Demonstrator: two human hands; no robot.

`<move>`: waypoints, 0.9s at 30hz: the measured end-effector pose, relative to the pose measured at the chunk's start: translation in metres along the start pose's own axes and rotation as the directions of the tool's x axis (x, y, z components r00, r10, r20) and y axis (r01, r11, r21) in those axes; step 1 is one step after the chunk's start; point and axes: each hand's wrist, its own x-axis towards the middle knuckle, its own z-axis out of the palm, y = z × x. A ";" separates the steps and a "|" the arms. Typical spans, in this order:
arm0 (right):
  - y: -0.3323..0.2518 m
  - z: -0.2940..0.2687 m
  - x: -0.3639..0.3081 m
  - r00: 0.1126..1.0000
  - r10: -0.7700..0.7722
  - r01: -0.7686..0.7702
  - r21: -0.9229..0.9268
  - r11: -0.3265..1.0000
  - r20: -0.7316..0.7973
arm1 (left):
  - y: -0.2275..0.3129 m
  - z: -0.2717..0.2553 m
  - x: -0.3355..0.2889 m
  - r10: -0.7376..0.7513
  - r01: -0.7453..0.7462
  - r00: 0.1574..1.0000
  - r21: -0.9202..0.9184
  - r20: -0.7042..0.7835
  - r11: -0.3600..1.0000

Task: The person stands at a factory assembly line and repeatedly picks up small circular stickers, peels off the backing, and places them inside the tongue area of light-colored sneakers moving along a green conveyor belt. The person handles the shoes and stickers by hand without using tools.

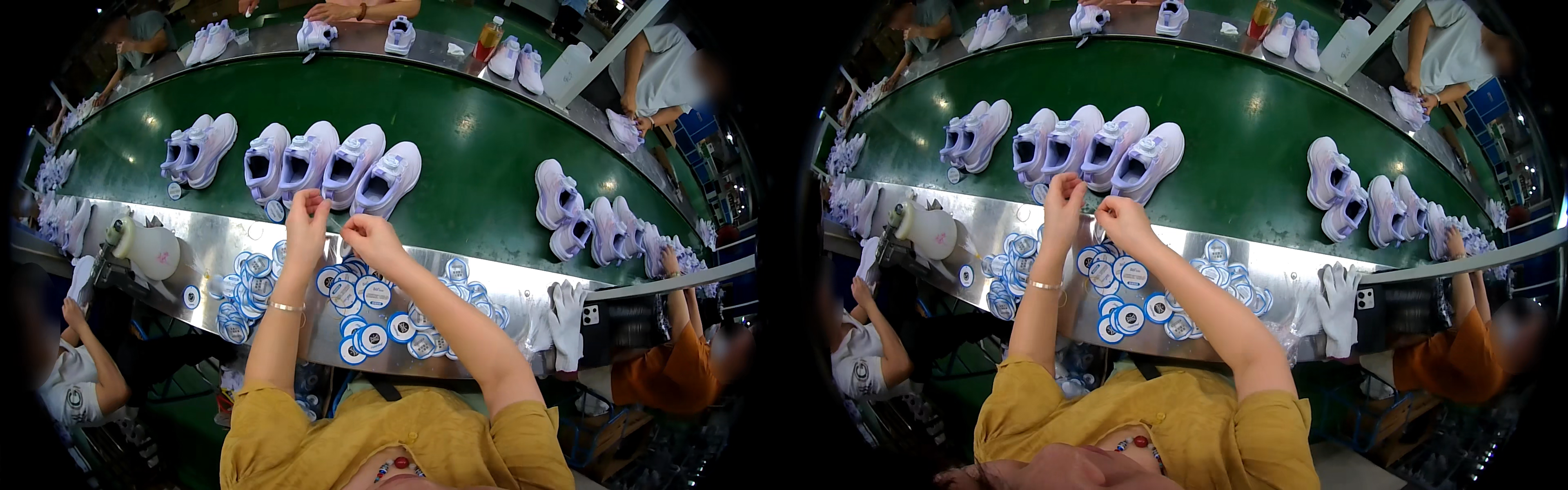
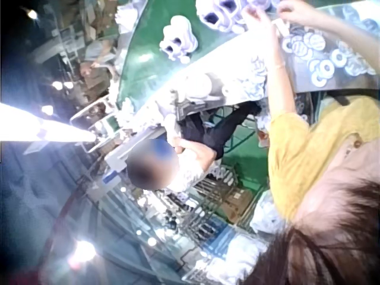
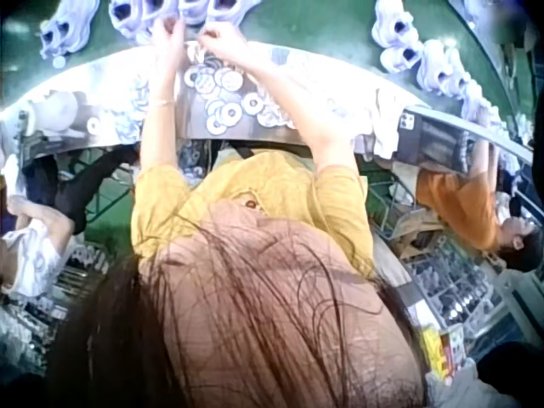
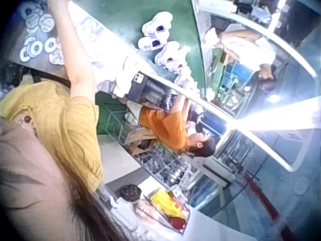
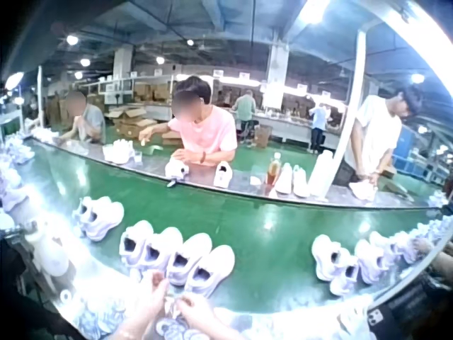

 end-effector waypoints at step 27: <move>-0.016 -0.012 0.026 0.966 -0.245 0.167 -0.533 0.829 -0.079 | -0.005 -0.011 0.007 -0.365 0.373 0.928 -0.249 0.080 0.894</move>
